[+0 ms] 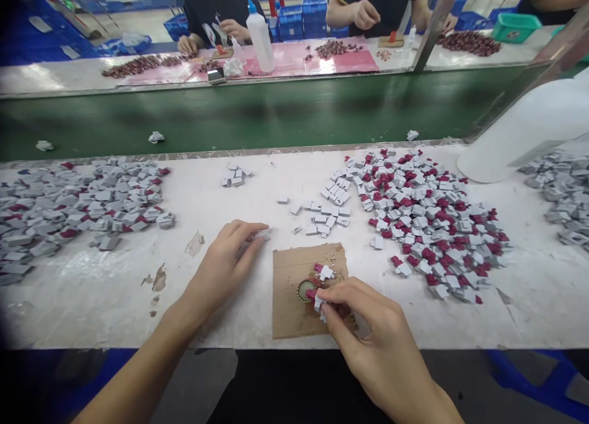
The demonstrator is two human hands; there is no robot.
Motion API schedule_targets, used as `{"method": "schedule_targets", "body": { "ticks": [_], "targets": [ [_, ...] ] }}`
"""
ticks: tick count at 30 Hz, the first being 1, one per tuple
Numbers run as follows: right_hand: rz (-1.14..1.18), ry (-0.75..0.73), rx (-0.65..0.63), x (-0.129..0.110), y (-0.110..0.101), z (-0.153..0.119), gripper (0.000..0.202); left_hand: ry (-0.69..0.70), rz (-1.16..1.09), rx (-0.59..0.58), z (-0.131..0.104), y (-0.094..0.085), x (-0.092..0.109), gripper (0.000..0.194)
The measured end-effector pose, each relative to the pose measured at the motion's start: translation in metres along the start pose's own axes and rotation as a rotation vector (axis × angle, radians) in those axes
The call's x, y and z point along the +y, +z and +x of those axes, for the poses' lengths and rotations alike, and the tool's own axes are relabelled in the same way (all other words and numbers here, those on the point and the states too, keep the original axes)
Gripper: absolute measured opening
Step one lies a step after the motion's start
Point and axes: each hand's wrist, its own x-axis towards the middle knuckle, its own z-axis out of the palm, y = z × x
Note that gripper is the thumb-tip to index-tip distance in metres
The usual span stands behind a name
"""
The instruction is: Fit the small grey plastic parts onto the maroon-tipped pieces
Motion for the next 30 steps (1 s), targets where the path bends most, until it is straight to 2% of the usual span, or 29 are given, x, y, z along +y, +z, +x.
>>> {"method": "schedule_targets", "body": {
  "ticks": [6, 10, 18, 21, 24, 27, 30],
  "targets": [
    [-0.008, -0.032, -0.002, -0.004, 0.003, 0.0, 0.014, 0.031, 0.094, 0.089, -0.004, 0.004, -0.002, 0.026],
    [-0.05, -0.084, 0.004, -0.006, 0.003, 0.0, 0.016, 0.054, 0.088, 0.061, -0.007, 0.004, -0.004, 0.023],
    [-0.075, -0.089, -0.016, -0.009, 0.002, 0.004, 0.017, -0.046, -0.079, 0.048, -0.004, -0.005, 0.001, 0.014],
    [-0.047, -0.056, -0.017, -0.011, 0.001, 0.004, 0.016, -0.122, -0.22, 0.014, -0.004, -0.009, 0.009, 0.015],
    [0.018, 0.029, 0.014, -0.008, -0.004, 0.008, 0.012, -0.201, -0.455, -0.034, -0.004, -0.012, 0.024, 0.017],
    [0.263, 0.146, 0.069, 0.0, -0.008, 0.018, 0.006, -0.266, -0.74, -0.128, -0.003, -0.012, 0.045, 0.017],
    [0.594, 0.225, 0.178, 0.006, -0.006, 0.031, 0.01, -0.328, -1.017, -0.186, 0.0, -0.006, 0.065, 0.025]
  ]
}}
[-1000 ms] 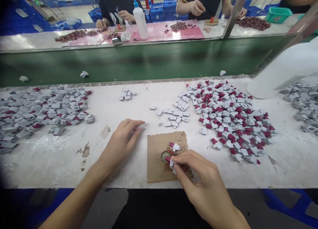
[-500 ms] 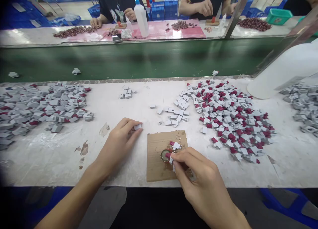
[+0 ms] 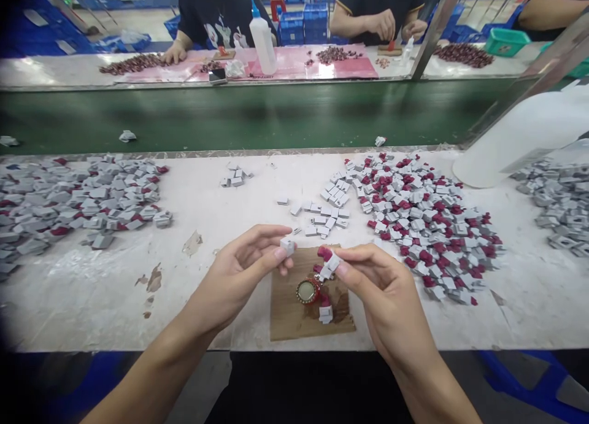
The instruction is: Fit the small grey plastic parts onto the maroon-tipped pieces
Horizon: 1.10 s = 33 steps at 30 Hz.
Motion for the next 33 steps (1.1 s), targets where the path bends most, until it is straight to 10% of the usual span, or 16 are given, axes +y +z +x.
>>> {"method": "schedule_targets", "body": {
  "ticks": [9, 23, 33],
  "targets": [
    [0.265, 0.031, 0.023, 0.002, 0.01, 0.011, 0.01, -0.144, -0.438, -0.084, 0.011, 0.03, -0.003, 0.038],
    [0.101, 0.015, 0.037, 0.005, 0.007, 0.013, 0.015, -0.131, -0.35, -0.105, 0.015, 0.029, -0.013, 0.029],
    [0.009, 0.1, -0.236, -0.019, -0.004, 0.029, 0.007, -0.032, -0.041, -0.191, 0.019, 0.017, 0.013, 0.021]
  ]
}}
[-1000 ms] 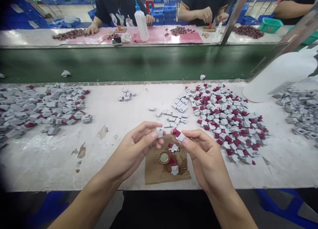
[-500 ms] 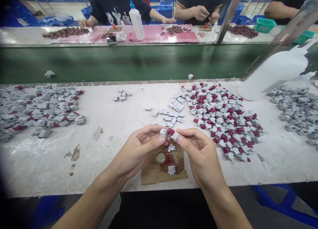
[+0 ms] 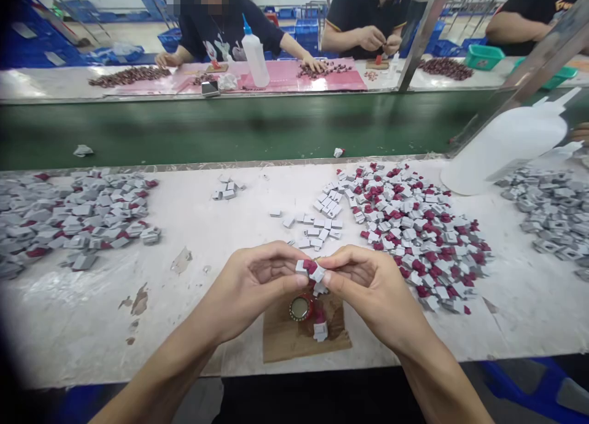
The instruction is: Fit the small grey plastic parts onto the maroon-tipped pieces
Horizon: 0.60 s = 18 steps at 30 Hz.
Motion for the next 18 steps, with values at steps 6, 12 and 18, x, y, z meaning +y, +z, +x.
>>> {"method": "schedule_targets", "body": {
  "ticks": [6, 12, 18],
  "targets": [
    [-0.106, -0.12, 0.013, -0.005, 0.0, 0.008, 0.004, 0.051, 0.164, -0.061, 0.011, -0.01, 0.014, 0.01],
    [-0.135, -0.156, 0.023, -0.004, -0.002, 0.016, 0.004, 0.06, 0.071, -0.044, 0.015, -0.011, 0.009, 0.012],
    [-0.187, -0.135, 0.041, -0.005, 0.001, 0.028, 0.002, 0.109, 0.161, -0.001, 0.021, -0.014, 0.011, 0.008]
  ]
}}
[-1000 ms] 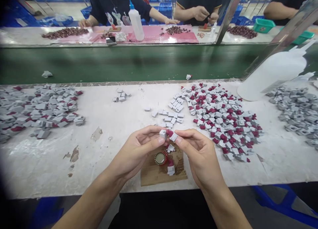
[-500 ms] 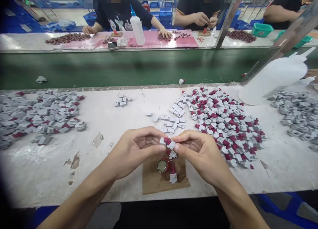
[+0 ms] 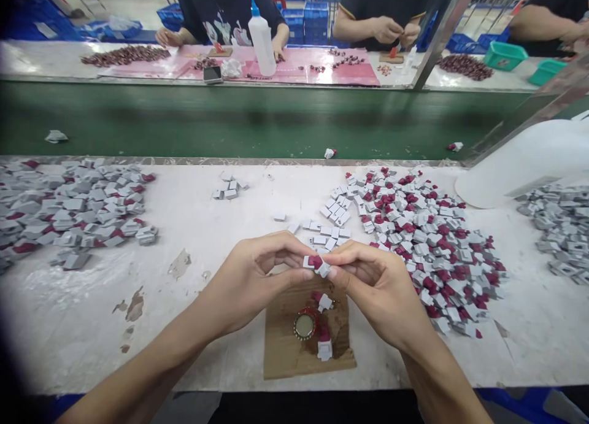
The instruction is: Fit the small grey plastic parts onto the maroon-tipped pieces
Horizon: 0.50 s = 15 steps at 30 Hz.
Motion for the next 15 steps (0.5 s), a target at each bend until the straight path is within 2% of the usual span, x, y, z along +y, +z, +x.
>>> {"method": "schedule_targets", "body": {
  "ticks": [4, 7, 10, 12, 15],
  "targets": [
    [-0.139, 0.023, -0.009, -0.001, 0.002, 0.022, 0.012, -0.003, 0.104, -0.013, 0.023, -0.017, -0.006, 0.011],
    [-0.42, -0.014, -0.009, -0.008, 0.0, 0.066, 0.023, 0.022, 0.243, 0.012, 0.056, -0.043, -0.008, 0.013],
    [-0.873, -0.086, 0.146, -0.016, 0.003, 0.137, 0.034, 0.054, 0.453, 0.247, 0.101, -0.074, -0.003, 0.009],
    [-0.98, -0.071, 0.178, -0.015, 0.01, 0.187, 0.034, 0.003, 0.576, 0.463, 0.133, -0.093, -0.001, 0.012],
    [-1.063, -0.036, 0.157, -0.005, 0.025, 0.245, 0.033, -0.073, 0.635, 0.57, 0.176, -0.114, -0.001, 0.013]
  ]
}}
